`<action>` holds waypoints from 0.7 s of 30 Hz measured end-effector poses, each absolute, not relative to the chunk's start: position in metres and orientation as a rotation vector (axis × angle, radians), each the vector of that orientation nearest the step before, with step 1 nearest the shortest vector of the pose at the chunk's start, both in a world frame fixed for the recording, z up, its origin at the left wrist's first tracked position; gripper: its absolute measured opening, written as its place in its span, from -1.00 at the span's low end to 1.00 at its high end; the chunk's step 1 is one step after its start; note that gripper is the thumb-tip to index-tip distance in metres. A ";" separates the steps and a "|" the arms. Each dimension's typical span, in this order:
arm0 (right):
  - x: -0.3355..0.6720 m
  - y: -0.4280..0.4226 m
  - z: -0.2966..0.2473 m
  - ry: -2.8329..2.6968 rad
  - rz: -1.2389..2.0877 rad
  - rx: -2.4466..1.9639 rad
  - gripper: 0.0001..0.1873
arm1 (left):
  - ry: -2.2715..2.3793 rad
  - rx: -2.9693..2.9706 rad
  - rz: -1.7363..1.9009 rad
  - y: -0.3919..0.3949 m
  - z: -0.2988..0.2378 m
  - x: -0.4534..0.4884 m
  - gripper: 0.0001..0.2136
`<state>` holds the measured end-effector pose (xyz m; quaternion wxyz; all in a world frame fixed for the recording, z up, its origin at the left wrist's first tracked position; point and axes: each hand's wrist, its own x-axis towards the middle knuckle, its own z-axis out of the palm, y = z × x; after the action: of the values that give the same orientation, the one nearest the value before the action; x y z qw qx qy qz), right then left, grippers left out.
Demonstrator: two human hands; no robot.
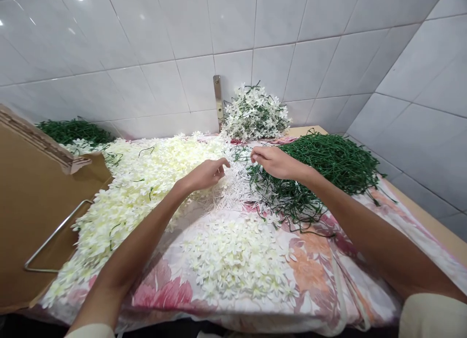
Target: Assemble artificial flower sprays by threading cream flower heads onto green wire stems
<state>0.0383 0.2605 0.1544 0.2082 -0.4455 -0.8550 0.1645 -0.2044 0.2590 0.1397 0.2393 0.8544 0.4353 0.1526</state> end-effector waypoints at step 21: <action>0.102 0.043 0.106 -0.986 -0.235 -1.475 -0.64 | 1.498 2.960 0.696 0.218 0.125 -0.156 -0.66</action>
<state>0.1022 0.0427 0.1064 0.6256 -0.6428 -0.4300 -0.1025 -0.1564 0.2178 0.1254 -0.1237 0.8664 0.4387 0.2038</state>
